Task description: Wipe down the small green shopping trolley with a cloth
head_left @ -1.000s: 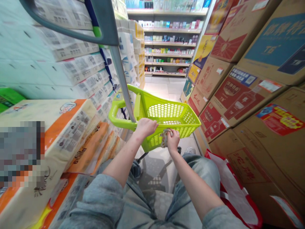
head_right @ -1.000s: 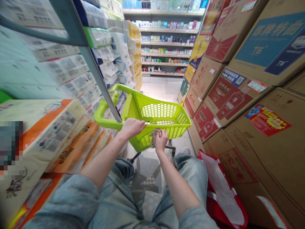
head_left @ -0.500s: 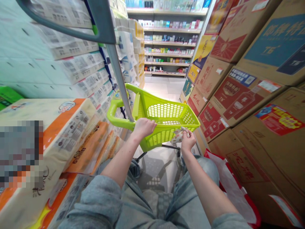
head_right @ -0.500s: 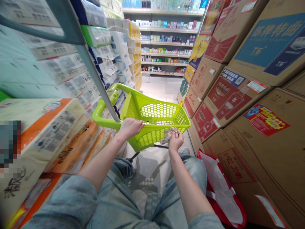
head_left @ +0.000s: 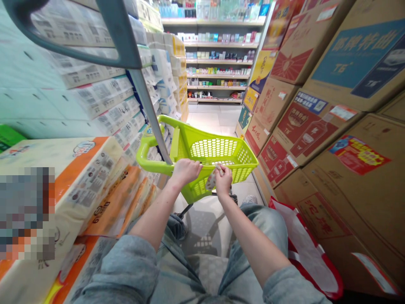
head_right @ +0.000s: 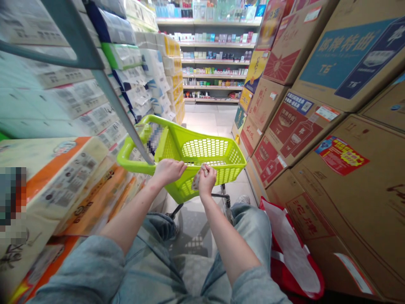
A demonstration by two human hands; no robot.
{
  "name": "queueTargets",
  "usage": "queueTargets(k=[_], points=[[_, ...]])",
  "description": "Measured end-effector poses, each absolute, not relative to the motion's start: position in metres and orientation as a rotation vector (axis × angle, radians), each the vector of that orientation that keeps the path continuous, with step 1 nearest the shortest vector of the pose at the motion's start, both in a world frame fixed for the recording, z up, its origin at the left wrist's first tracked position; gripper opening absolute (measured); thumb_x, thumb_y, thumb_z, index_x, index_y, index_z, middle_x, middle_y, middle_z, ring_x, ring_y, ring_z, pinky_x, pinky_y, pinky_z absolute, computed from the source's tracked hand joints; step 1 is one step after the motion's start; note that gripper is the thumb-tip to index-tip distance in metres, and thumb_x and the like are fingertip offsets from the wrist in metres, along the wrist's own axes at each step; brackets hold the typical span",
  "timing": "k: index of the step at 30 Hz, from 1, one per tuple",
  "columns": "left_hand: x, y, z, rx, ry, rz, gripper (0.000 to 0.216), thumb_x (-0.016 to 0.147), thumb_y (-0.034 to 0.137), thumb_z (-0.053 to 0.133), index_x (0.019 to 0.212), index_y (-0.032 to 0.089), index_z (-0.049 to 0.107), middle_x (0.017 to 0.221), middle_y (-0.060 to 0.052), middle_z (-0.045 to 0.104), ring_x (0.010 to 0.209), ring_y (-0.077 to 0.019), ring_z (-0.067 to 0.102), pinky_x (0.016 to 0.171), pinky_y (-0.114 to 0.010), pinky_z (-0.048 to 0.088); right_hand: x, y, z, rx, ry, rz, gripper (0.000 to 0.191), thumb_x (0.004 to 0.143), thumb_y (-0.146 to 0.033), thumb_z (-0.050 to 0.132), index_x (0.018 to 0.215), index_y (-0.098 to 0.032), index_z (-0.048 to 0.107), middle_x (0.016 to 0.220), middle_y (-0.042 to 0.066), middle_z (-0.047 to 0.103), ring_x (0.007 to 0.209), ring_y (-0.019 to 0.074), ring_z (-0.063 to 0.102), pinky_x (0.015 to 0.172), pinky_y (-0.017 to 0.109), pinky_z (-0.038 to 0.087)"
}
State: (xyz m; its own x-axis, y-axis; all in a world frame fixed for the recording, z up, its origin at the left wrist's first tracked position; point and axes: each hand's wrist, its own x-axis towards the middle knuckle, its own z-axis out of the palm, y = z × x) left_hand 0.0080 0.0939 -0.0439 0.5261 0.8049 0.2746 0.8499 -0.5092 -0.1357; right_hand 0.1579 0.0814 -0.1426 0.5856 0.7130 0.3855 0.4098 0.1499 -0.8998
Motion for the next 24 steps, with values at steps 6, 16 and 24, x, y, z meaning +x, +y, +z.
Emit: queueTargets(k=[6, 16, 24], points=[[0.004, 0.092, -0.043, -2.500, -1.392, -0.243, 0.047, 0.094, 0.036, 0.029, 0.081, 0.014, 0.068, 0.076, -0.013, 0.069, 0.074, -0.0234, 0.066, 0.065, -0.031, 0.042, 0.192, 0.076, -0.135, -1.434, -1.236, 0.289, 0.022, 0.078, -0.026, 0.052, 0.092, -0.017, 0.066, 0.095, 0.008, 0.062, 0.091, 0.0198, 0.056, 0.088, 0.033, 0.042], [0.007, 0.089, -0.044, -2.523, -1.370, -0.253, 0.047, 0.094, 0.034, 0.028, 0.080, 0.014, 0.068, 0.075, -0.014, 0.069, 0.074, -0.0241, 0.066, 0.065, -0.033, 0.042, 0.249, 0.097, -0.138, -1.644, -1.045, 0.128, 0.025, 0.075, -0.022, 0.049, 0.090, -0.014, 0.067, 0.091, 0.011, 0.063, 0.091, 0.0228, 0.053, 0.088, 0.037, 0.039], [0.011, 0.090, -0.045, -2.518, -1.332, -0.257, 0.041, 0.093, 0.032, 0.029, 0.083, 0.013, 0.065, 0.076, -0.013, 0.069, 0.073, -0.0238, 0.065, 0.065, -0.032, 0.042, 0.159, 0.089, -0.105, -1.456, -1.549, 0.333, 0.025, 0.082, -0.023, 0.050, 0.098, -0.019, 0.069, 0.093, 0.008, 0.060, 0.088, 0.0201, 0.054, 0.084, 0.031, 0.042]])
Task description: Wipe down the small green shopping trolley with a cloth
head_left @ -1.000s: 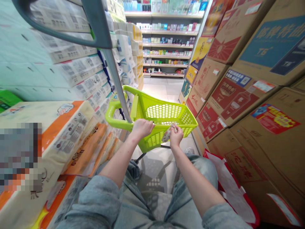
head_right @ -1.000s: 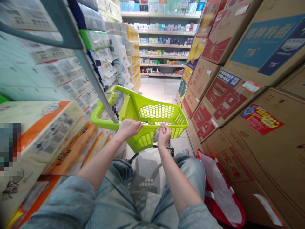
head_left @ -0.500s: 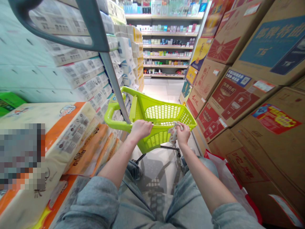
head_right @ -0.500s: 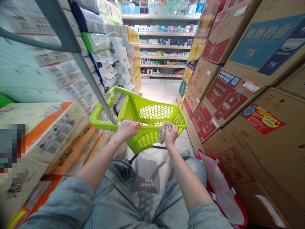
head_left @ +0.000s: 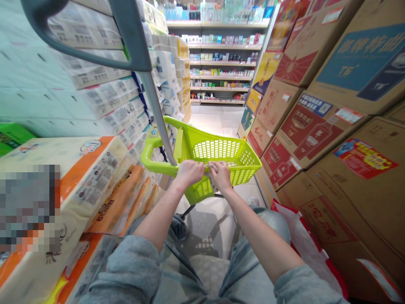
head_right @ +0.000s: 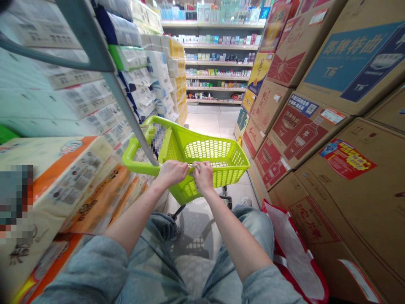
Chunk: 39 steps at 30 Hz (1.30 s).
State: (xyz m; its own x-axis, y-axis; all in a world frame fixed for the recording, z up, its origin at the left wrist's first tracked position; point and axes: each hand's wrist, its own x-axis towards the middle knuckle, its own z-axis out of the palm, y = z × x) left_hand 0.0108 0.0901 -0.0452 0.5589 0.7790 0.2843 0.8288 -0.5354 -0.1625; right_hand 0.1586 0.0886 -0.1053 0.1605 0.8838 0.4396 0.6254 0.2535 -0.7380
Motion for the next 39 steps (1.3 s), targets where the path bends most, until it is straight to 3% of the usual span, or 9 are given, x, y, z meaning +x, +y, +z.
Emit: queueTargets(k=[5, 10, 21, 25, 28, 30, 33, 36, 39], points=[[0.009, 0.087, -0.043, -2.514, -1.344, -0.259, 0.031, 0.092, 0.028, 0.033, 0.090, 0.013, 0.060, 0.075, -0.011, 0.067, 0.073, -0.0220, 0.064, 0.065, -0.030, 0.041, 0.165, 0.094, -0.096, -1.369, -1.878, 0.287, 0.019, 0.084, -0.022, 0.054, 0.095, -0.023, 0.069, 0.094, 0.005, 0.063, 0.087, 0.0197, 0.052, 0.081, 0.031, 0.040], [0.005, 0.085, -0.038, -2.594, -1.244, -0.323, 0.023, 0.090, 0.022, 0.038, 0.097, 0.015, 0.058, 0.087, -0.010, 0.066, 0.086, -0.0207, 0.060, 0.077, -0.031, 0.041, 0.183, 0.097, -0.100, -1.389, -2.036, 0.207, 0.015, 0.082, -0.024, 0.060, 0.096, -0.025, 0.067, 0.089, 0.003, 0.065, 0.081, 0.0191, 0.051, 0.078, 0.031, 0.037], [-0.035, 0.068, -0.025, -2.507, -1.010, -0.825, 0.023, 0.091, 0.020, 0.038, 0.103, 0.020, 0.057, 0.099, -0.008, 0.063, 0.097, -0.0195, 0.054, 0.086, -0.034, 0.042, 0.200, 0.107, -0.107, -1.399, -2.014, 0.118, 0.015, 0.082, -0.025, 0.060, 0.095, -0.023, 0.066, 0.091, 0.004, 0.066, 0.085, 0.0203, 0.052, 0.077, 0.030, 0.038], [-0.043, 0.071, -0.021, -2.266, -1.173, -1.033, 0.018, 0.090, 0.026, 0.044, 0.104, 0.020, 0.053, 0.102, -0.009, 0.060, 0.101, -0.0209, 0.053, 0.090, -0.037, 0.041, 0.210, 0.112, -0.110, -1.405, -1.985, 0.124, 0.014, 0.082, -0.024, 0.058, 0.093, -0.021, 0.067, 0.090, 0.005, 0.066, 0.085, 0.0208, 0.054, 0.077, 0.031, 0.039], [-0.037, 0.078, -0.020, -2.141, -1.412, -1.175, 0.027, 0.089, 0.036, 0.047, 0.108, 0.017, 0.048, 0.105, -0.012, 0.058, 0.100, -0.0211, 0.055, 0.083, -0.034, 0.044, 0.216, 0.115, -0.108, -1.400, -1.943, 0.146, 0.015, 0.081, -0.023, 0.057, 0.091, -0.021, 0.068, 0.089, 0.004, 0.067, 0.086, 0.0210, 0.056, 0.078, 0.031, 0.040], [-0.028, 0.080, -0.017, -2.152, -1.615, -1.088, 0.038, 0.090, 0.044, 0.044, 0.114, 0.015, 0.043, 0.101, -0.012, 0.060, 0.093, -0.0205, 0.059, 0.074, -0.030, 0.046, 0.219, 0.116, -0.108, -1.382, -1.911, 0.180, 0.016, 0.081, -0.023, 0.056, 0.091, -0.021, 0.068, 0.089, 0.004, 0.067, 0.087, 0.0211, 0.057, 0.079, 0.032, 0.041], [-0.014, 0.080, -0.008, -2.171, -1.888, -0.684, 0.051, 0.090, 0.054, 0.037, 0.120, 0.013, 0.040, 0.084, -0.009, 0.066, 0.081, -0.0235, 0.065, 0.067, -0.029, 0.045, 0.224, 0.116, -0.112, -1.332, -1.836, 0.267, 0.021, 0.081, -0.027, 0.054, 0.096, -0.021, 0.069, 0.094, 0.005, 0.067, 0.092, 0.0213, 0.057, 0.083, 0.033, 0.042], [-0.006, 0.079, 0.001, -2.175, -1.944, -0.391, 0.054, 0.090, 0.057, 0.031, 0.120, 0.013, 0.041, 0.080, -0.010, 0.069, 0.076, -0.0267, 0.067, 0.066, -0.031, 0.045, 0.233, 0.112, -0.129, -1.343, -1.609, 0.281, 0.030, 0.082, -0.033, 0.051, 0.103, -0.019, 0.067, 0.106, 0.009, 0.063, 0.099, 0.0222, 0.056, 0.089, 0.035, 0.042], [-0.005, 0.079, 0.004, -2.178, -1.911, -0.325, 0.052, 0.091, 0.055, 0.029, 0.118, 0.012, 0.042, 0.081, -0.011, 0.070, 0.076, -0.0267, 0.068, 0.066, -0.030, 0.045, 0.248, 0.107, -0.150, -1.519, -1.266, 0.187, 0.037, 0.081, -0.039, 0.050, 0.101, -0.012, 0.067, 0.104, 0.014, 0.062, 0.099, 0.0251, 0.055, 0.091, 0.039, 0.040]])
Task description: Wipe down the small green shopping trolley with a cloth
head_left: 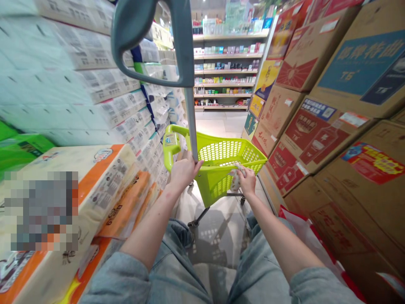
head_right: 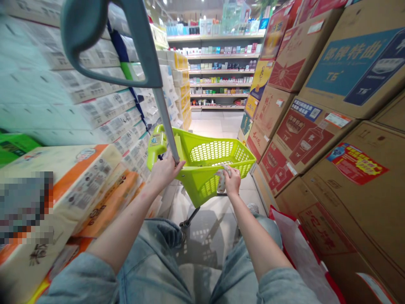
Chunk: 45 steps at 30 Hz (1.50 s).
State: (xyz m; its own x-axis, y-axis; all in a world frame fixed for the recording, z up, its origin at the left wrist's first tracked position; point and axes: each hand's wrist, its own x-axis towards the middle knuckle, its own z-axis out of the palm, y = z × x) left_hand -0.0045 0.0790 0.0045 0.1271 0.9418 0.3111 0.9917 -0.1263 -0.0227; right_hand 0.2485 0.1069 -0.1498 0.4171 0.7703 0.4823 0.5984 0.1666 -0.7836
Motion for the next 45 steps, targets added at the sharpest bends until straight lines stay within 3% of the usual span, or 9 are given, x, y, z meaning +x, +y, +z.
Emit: queueTargets(k=[6, 9, 14, 21, 25, 33, 41, 45], points=[[-0.005, 0.080, 0.003, -2.159, -1.914, -0.308, 0.054, 0.091, 0.054, 0.027, 0.118, 0.009, 0.042, 0.083, -0.012, 0.069, 0.078, -0.0256, 0.068, 0.067, -0.029, 0.045, 0.250, 0.116, -0.162, -1.700, -1.090, 0.221, 0.029, 0.076, -0.039, 0.053, 0.080, -0.013, 0.066, 0.083, 0.013, 0.063, 0.086, 0.0259, 0.053, 0.084, 0.040, 0.041], [-0.004, 0.080, 0.002, -2.158, -1.918, -0.328, 0.052, 0.091, 0.053, 0.029, 0.116, 0.010, 0.043, 0.083, -0.012, 0.069, 0.078, -0.0241, 0.068, 0.067, -0.028, 0.044, 0.221, 0.116, -0.152, -1.657, -1.096, 0.214, 0.028, 0.080, -0.035, 0.047, 0.075, -0.014, 0.065, 0.083, 0.013, 0.060, 0.092, 0.0260, 0.051, 0.089, 0.040, 0.040], [-0.001, 0.081, 0.002, -2.168, -1.892, -0.376, 0.046, 0.089, 0.051, 0.036, 0.110, 0.011, 0.046, 0.081, -0.010, 0.069, 0.076, -0.0236, 0.067, 0.064, -0.027, 0.043, 0.157, 0.091, -0.130, -1.456, -1.233, 0.229, 0.026, 0.085, -0.029, 0.044, 0.086, -0.015, 0.067, 0.105, 0.013, 0.052, 0.098, 0.0213, 0.052, 0.095, 0.037, 0.038], [0.003, 0.083, 0.002, -2.156, -1.894, -0.369, 0.043, 0.088, 0.049, 0.038, 0.106, 0.012, 0.048, 0.079, -0.010, 0.069, 0.075, -0.0257, 0.067, 0.063, -0.029, 0.043, 0.127, 0.067, -0.113, -1.290, -1.395, 0.261, 0.028, 0.087, -0.025, 0.045, 0.103, -0.016, 0.066, 0.112, 0.012, 0.050, 0.102, 0.0204, 0.053, 0.095, 0.035, 0.042], [0.004, 0.083, 0.003, -2.191, -1.889, -0.358, 0.043, 0.089, 0.049, 0.037, 0.108, 0.012, 0.048, 0.081, -0.011, 0.069, 0.077, -0.0255, 0.067, 0.066, -0.030, 0.043, 0.159, 0.075, -0.133, -1.283, -1.468, 0.240, 0.033, 0.087, -0.025, 0.043, 0.112, -0.018, 0.064, 0.110, 0.011, 0.050, 0.095, 0.0190, 0.055, 0.090, 0.035, 0.045], [0.012, 0.081, 0.004, -2.215, -1.895, -0.357, 0.039, 0.089, 0.046, 0.038, 0.106, 0.012, 0.047, 0.081, -0.011, 0.068, 0.078, -0.0237, 0.067, 0.067, -0.028, 0.043, 0.230, 0.111, -0.166, -1.593, -1.316, 0.164, 0.032, 0.080, -0.024, 0.045, 0.099, -0.014, 0.069, 0.099, 0.013, 0.054, 0.089, 0.0216, 0.053, 0.088, 0.037, 0.045], [0.024, 0.080, 0.005, -2.259, -1.892, -0.371, 0.038, 0.089, 0.046, 0.038, 0.107, 0.013, 0.046, 0.080, -0.009, 0.067, 0.080, -0.0235, 0.067, 0.068, -0.028, 0.044, 0.185, 0.091, -0.199, -1.469, -1.477, 0.275, 0.031, 0.077, -0.023, 0.046, 0.095, -0.016, 0.069, 0.104, 0.012, 0.055, 0.095, 0.0215, 0.055, 0.090, 0.036, 0.045], [0.027, 0.081, 0.006, -2.267, -1.890, -0.368, 0.039, 0.089, 0.044, 0.037, 0.109, 0.012, 0.044, 0.081, -0.010, 0.068, 0.079, -0.0241, 0.067, 0.066, -0.029, 0.045, 0.160, 0.074, -0.220, -1.458, -1.456, 0.421, 0.035, 0.073, -0.022, 0.046, 0.097, -0.014, 0.069, 0.094, 0.012, 0.059, 0.089, 0.0220, 0.058, 0.085, 0.036, 0.046]])
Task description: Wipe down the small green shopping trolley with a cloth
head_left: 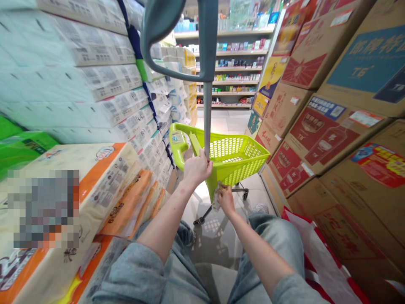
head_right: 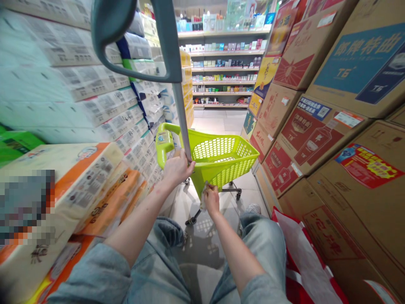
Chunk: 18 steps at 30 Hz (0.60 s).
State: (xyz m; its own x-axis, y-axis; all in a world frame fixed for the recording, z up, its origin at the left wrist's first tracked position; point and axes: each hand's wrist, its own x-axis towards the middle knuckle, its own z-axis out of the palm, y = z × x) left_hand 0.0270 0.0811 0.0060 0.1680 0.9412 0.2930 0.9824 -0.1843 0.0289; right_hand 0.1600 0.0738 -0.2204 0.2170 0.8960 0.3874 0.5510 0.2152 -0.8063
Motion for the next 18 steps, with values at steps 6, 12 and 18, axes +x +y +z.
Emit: queueTargets(k=[6, 12, 18], points=[[0.028, 0.080, 0.007, -2.263, -1.917, -0.352, 0.040, 0.089, 0.042, 0.038, 0.112, 0.010, 0.043, 0.083, -0.013, 0.068, 0.081, -0.0246, 0.067, 0.068, -0.030, 0.046, 0.160, 0.089, -0.190, -1.579, -1.282, 0.699, 0.022, 0.070, -0.031, 0.047, 0.057, -0.018, 0.061, 0.050, 0.000, 0.050, 0.054, 0.0169, 0.048, 0.056, 0.028, 0.041], [0.029, 0.081, 0.006, -2.268, -1.888, -0.400, 0.037, 0.089, 0.040, 0.037, 0.110, 0.010, 0.044, 0.083, -0.013, 0.068, 0.080, -0.0251, 0.067, 0.068, -0.031, 0.045, 0.164, 0.097, -0.138, -1.322, -1.247, 0.686, 0.034, 0.076, -0.046, 0.050, 0.060, -0.017, 0.061, 0.054, 0.000, 0.054, 0.063, 0.0166, 0.050, 0.058, 0.025, 0.039], [0.030, 0.079, 0.007, -2.291, -1.892, -0.381, 0.039, 0.089, 0.039, 0.038, 0.114, 0.009, 0.042, 0.084, -0.014, 0.068, 0.081, -0.0259, 0.067, 0.070, -0.033, 0.046, 0.186, 0.093, -0.138, -1.297, -1.328, 0.711, 0.036, 0.074, -0.049, 0.055, 0.073, -0.016, 0.069, 0.064, 0.003, 0.063, 0.068, 0.0190, 0.055, 0.064, 0.028, 0.043]])
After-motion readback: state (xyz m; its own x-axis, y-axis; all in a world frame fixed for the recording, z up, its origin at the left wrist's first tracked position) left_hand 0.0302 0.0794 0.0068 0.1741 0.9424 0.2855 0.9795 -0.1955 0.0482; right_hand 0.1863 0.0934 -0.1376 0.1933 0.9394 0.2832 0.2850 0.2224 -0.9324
